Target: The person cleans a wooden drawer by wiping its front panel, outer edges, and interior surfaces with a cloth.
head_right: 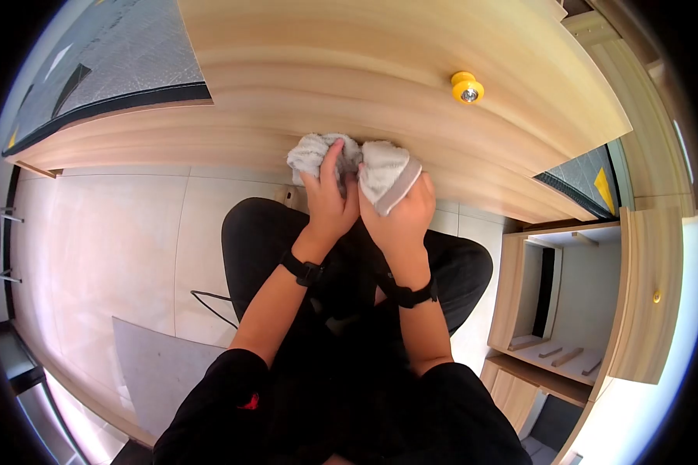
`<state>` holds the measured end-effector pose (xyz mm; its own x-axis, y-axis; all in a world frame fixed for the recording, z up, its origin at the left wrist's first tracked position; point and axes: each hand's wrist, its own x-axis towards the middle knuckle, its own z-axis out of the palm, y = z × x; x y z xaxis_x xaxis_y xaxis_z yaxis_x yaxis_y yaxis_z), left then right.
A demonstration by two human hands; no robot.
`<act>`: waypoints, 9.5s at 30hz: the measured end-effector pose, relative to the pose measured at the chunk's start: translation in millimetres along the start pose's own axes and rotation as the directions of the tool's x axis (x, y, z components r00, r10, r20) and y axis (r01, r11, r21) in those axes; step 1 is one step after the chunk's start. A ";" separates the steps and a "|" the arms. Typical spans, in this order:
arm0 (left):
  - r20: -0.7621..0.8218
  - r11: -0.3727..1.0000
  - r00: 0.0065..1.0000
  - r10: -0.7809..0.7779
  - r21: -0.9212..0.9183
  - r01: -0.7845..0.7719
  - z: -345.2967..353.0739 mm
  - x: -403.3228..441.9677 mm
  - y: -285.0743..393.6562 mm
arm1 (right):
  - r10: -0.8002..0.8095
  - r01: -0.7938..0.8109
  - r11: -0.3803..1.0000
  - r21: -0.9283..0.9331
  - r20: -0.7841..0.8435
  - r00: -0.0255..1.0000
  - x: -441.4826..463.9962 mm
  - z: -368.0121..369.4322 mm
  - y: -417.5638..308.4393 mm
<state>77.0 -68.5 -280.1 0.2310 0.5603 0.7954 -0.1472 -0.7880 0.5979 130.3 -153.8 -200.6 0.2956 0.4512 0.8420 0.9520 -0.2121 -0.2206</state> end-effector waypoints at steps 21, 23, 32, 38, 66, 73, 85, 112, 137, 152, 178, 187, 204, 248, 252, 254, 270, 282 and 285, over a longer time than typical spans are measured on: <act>0.113 0.949 0.968 0.226 0.199 -0.245 -3.6 -2.7 -0.1 | 0.125 -0.131 0.982 0.135 0.053 0.991 -32.7 -5.9 13.6; 0.213 0.962 0.950 0.229 0.101 -0.255 -8.9 2.8 5.3 | 0.159 -0.151 0.978 0.141 -0.048 0.986 -33.8 -18.2 17.1; 0.102 0.889 0.891 0.442 -0.179 -0.421 -9.8 -3.5 6.7 | 0.210 -0.144 0.966 0.217 -0.322 0.923 74.4 -59.4 8.5; 0.104 0.947 0.941 0.322 -0.040 -0.320 -6.5 -6.9 4.9 | 0.056 -0.033 0.994 0.102 -0.233 0.971 100.1 -43.5 1.4; 0.041 0.876 0.888 0.457 -0.193 -0.442 -16.1 30.6 46.7 | 0.362 -0.363 0.904 0.225 0.050 0.931 -15.3 -96.1 8.9; 0.010 0.839 0.840 0.543 -0.052 -0.542 -28.6 151.7 113.1 | -0.041 0.001 0.968 -0.251 -0.154 0.987 91.1 -129.0 9.1; -0.029 0.658 0.742 0.670 0.486 -0.575 -2.6 253.5 96.0 | -0.244 0.098 0.879 -0.467 -0.262 0.934 187.3 -96.2 47.4; 0.001 0.566 0.675 0.737 0.544 -0.619 -57.3 173.6 122.2 | -0.465 0.293 0.859 -0.420 -0.400 0.790 112.2 -119.9 28.1; 0.345 0.619 0.748 0.567 0.421 -0.663 -136.8 34.8 134.9 | -0.163 0.157 0.959 -0.237 -0.005 0.987 -63.9 -166.3 -13.5; 0.398 0.618 0.729 0.557 0.388 -0.684 -152.0 26.7 138.0 | -0.133 0.131 0.965 -0.226 0.004 0.991 -73.1 -172.7 -30.5; 0.429 0.638 0.735 0.525 0.373 -0.674 -165.5 -8.7 143.8 | -0.308 0.322 0.939 -0.121 0.121 0.944 -92.9 -184.4 -41.0; 0.463 0.661 0.735 0.496 0.348 -0.665 -169.8 -15.2 146.5 | -0.248 0.264 0.961 -0.084 0.163 0.955 -109.7 -186.1 -41.9; 0.471 0.683 0.726 0.501 0.301 -0.666 -168.8 -24.8 155.4 | -0.185 0.215 0.973 -0.082 0.275 0.943 -125.9 -200.6 -35.3; 0.403 0.901 0.860 0.312 0.162 -0.403 -233.0 13.9 166.3 | -0.077 0.012 0.961 0.275 0.226 0.971 -110.0 -243.8 -47.9; 0.184 0.916 0.938 0.294 0.226 -0.331 -255.1 15.4 146.0 | 0.456 -0.415 0.768 0.489 0.037 0.889 -139.0 -276.2 -36.5; 0.120 0.974 0.984 0.132 0.171 -0.152 -270.8 15.3 137.4 | 0.489 -0.408 0.763 0.501 -0.035 0.871 -142.1 -290.0 -20.9; 0.059 0.903 0.977 -0.203 -0.375 0.211 -276.7 145.7 147.2 | 0.306 -0.727 0.045 0.685 0.684 0.663 36.5 -283.8 41.0; 0.900 0.373 0.311 -0.306 -0.187 0.909 -249.6 147.0 114.6 | 0.091 -0.818 0.542 0.193 0.954 0.286 40.8 -261.1 46.8; 0.948 0.478 0.079 -0.310 0.083 0.875 -231.6 127.3 126.9 | 0.097 -0.459 0.888 -0.043 0.991 0.095 49.5 -268.2 32.0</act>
<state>-135.0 -38.0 -79.9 0.9752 0.0466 -0.2164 0.2115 0.0926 0.9730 154.2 -370.8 -33.9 0.1989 0.8813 -0.4288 0.7060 -0.4323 -0.5610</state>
